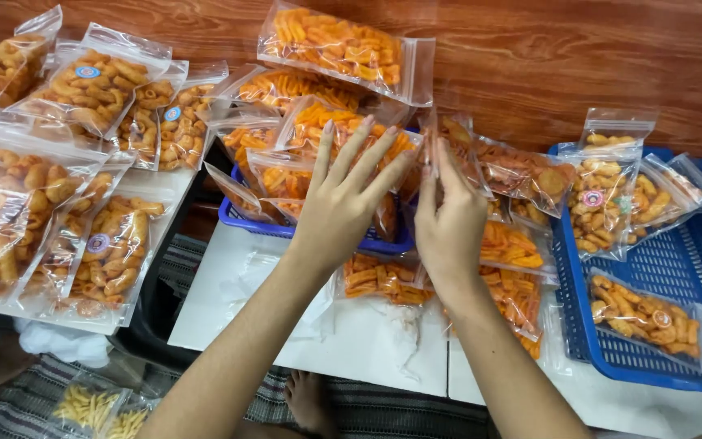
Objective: The person sits on the floor and wipes the exterior of multiple clear plastic bags containing orange snacks using a white tissue. They pick up each bag, wipe it, and place it into a blue basket. The person handles both small and larger snack bags, moving them from a pile on the table to the basket.
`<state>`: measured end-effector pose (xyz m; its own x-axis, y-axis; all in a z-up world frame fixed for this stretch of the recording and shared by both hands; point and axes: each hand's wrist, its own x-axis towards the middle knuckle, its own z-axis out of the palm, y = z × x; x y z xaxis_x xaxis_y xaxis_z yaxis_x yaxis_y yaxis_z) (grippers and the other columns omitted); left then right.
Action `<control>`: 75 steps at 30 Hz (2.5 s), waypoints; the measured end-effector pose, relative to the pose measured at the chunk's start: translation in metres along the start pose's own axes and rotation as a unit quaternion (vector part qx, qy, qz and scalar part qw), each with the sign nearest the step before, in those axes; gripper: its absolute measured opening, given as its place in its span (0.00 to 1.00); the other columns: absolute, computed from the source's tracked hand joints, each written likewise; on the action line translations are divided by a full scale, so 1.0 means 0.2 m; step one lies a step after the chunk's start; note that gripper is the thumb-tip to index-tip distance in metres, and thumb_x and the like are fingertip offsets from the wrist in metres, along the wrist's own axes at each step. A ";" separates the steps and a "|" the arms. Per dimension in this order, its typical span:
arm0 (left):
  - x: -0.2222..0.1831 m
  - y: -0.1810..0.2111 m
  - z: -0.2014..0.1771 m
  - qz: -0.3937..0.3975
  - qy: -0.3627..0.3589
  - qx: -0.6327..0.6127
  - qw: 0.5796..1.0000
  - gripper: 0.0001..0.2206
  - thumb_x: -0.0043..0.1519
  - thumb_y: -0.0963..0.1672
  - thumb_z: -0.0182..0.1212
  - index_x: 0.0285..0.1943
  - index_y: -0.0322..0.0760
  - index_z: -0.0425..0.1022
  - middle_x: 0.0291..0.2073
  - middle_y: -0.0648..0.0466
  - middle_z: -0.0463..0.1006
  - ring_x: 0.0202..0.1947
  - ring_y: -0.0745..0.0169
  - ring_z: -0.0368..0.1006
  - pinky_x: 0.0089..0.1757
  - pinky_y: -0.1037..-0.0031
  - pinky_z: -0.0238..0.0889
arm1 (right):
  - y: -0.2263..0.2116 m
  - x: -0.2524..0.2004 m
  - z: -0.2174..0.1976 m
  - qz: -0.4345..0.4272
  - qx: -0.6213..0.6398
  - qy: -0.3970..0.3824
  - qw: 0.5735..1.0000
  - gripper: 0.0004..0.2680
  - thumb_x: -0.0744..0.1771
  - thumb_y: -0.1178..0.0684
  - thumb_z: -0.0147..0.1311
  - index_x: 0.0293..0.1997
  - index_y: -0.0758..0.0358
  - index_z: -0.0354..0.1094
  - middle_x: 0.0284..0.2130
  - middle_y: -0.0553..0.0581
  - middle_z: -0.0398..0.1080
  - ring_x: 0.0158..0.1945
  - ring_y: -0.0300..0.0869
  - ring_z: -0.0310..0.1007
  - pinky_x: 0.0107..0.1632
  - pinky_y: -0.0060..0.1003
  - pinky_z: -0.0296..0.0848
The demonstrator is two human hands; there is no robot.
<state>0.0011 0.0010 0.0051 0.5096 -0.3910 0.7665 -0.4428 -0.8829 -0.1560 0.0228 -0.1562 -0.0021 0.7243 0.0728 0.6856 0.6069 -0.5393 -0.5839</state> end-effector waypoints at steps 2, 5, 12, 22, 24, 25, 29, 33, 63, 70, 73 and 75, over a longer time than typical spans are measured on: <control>0.00 0.01 -0.03 -0.008 0.025 -0.047 0.999 0.15 0.72 0.35 0.48 0.65 0.37 0.74 0.64 0.44 0.73 0.70 0.41 0.61 0.68 0.42 0.48 | -0.02 0.00 -0.02 -0.008 0.003 0.032 0.999 0.13 0.72 0.61 0.45 0.64 0.76 0.64 0.58 0.71 0.70 0.61 0.56 0.74 0.64 0.44 0.71; 0.01 0.03 -0.05 0.011 0.036 -0.069 0.997 0.14 0.75 0.38 0.46 0.67 0.38 0.74 0.68 0.47 0.68 0.71 0.41 0.60 0.69 0.45 0.52 | -0.06 0.01 -0.07 0.036 0.038 0.087 0.995 0.13 0.72 0.60 0.42 0.64 0.71 0.65 0.59 0.66 0.71 0.62 0.50 0.74 0.62 0.39 0.71; 0.07 0.17 -0.14 0.103 0.051 -0.103 0.988 0.14 0.75 0.39 0.47 0.65 0.37 0.75 0.66 0.46 0.70 0.69 0.40 0.65 0.67 0.47 0.56 | 0.11 -0.02 -0.24 0.173 0.273 0.268 0.908 0.12 0.74 0.58 0.45 0.66 0.59 0.65 0.37 0.48 0.67 0.39 0.32 0.68 0.48 0.34 0.90; 0.23 0.47 0.12 0.162 -0.011 -0.023 0.986 0.15 0.67 0.40 0.61 0.63 0.43 0.76 0.64 0.53 0.74 0.66 0.49 0.68 0.65 0.53 0.59 | 0.05 -0.47 -0.74 0.163 0.075 0.399 0.899 0.09 0.77 0.54 0.40 0.65 0.64 0.60 0.60 0.67 0.70 0.63 0.54 0.76 0.44 0.45 0.87; 0.25 0.51 0.15 0.160 -0.020 -0.026 0.987 0.15 0.65 0.39 0.65 0.61 0.41 0.77 0.61 0.53 0.76 0.65 0.49 0.68 0.63 0.55 0.60 | 0.14 -0.59 -0.76 0.157 0.045 0.400 0.902 0.08 0.78 0.55 0.39 0.63 0.66 0.58 0.57 0.71 0.68 0.59 0.58 0.75 0.41 0.48 0.86; 0.26 0.52 0.18 0.160 -0.028 -0.025 0.986 0.15 0.62 0.39 0.69 0.58 0.40 0.79 0.58 0.52 0.77 0.63 0.49 0.68 0.62 0.56 0.60 | 0.18 -0.64 -0.77 0.149 0.018 0.404 0.902 0.08 0.78 0.56 0.39 0.62 0.69 0.56 0.55 0.74 0.66 0.55 0.62 0.75 0.37 0.51 0.85; 0.28 0.60 0.21 0.181 -0.042 -0.017 0.982 0.14 0.65 0.43 0.64 0.60 0.40 0.76 0.56 0.53 0.79 0.62 0.49 0.70 0.60 0.57 0.62 | 0.24 -0.72 -0.78 0.202 0.034 0.373 0.905 0.08 0.78 0.55 0.39 0.59 0.72 0.57 0.47 0.70 0.67 0.48 0.56 0.76 0.35 0.47 0.85; 0.32 0.68 0.25 0.173 -0.021 -0.027 0.984 0.08 0.62 0.42 0.68 0.49 0.41 0.80 0.44 0.56 0.82 0.51 0.54 0.74 0.54 0.62 0.65 | 0.26 -0.71 -0.77 0.246 0.093 0.404 0.876 0.08 0.76 0.53 0.44 0.58 0.66 0.60 0.49 0.67 0.70 0.47 0.53 0.77 0.31 0.44 0.84; 0.16 0.46 -0.12 0.051 -0.004 -0.281 0.958 0.14 0.68 0.43 0.62 0.30 0.34 0.68 0.33 0.52 0.72 0.35 0.51 0.68 0.39 0.64 0.57 | 0.19 -0.83 -0.49 0.387 0.295 0.256 0.835 0.08 0.73 0.53 0.45 0.54 0.64 0.64 0.44 0.61 0.70 0.45 0.47 0.76 0.31 0.50 0.86; 0.02 0.46 -0.32 -0.173 -0.213 -0.386 0.881 0.16 0.65 0.50 0.58 0.28 0.40 0.64 0.22 0.56 0.70 0.23 0.56 0.68 0.31 0.67 0.59 | 0.15 -0.83 -0.47 0.358 0.307 0.208 0.857 0.08 0.72 0.52 0.48 0.54 0.63 0.66 0.43 0.58 0.70 0.43 0.44 0.77 0.32 0.46 0.86; -0.04 0.44 -0.34 -0.147 -0.269 -0.405 0.862 0.13 0.68 0.50 0.54 0.39 0.36 0.66 0.29 0.51 0.74 0.28 0.52 0.71 0.32 0.66 0.60 | 0.12 -0.82 -0.48 0.321 0.293 0.172 0.884 0.10 0.72 0.53 0.49 0.57 0.67 0.66 0.38 0.59 0.70 0.39 0.46 0.77 0.34 0.47 0.87; -0.06 0.43 -0.36 -0.172 -0.292 -0.406 0.849 0.15 0.66 0.52 0.55 0.46 0.36 0.66 0.34 0.50 0.76 0.33 0.49 0.74 0.34 0.64 0.62 | 0.11 -0.80 -0.47 0.299 0.252 0.149 0.908 0.09 0.72 0.53 0.50 0.56 0.67 0.67 0.39 0.56 0.71 0.41 0.41 0.74 0.40 0.37 0.79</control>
<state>-0.0963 -0.0513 0.0279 0.8851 -0.4186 0.2036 -0.4361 -0.5928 0.6771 -0.1106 -0.2587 -0.0835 0.8984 -0.3775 0.2244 0.2618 0.0501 -0.9638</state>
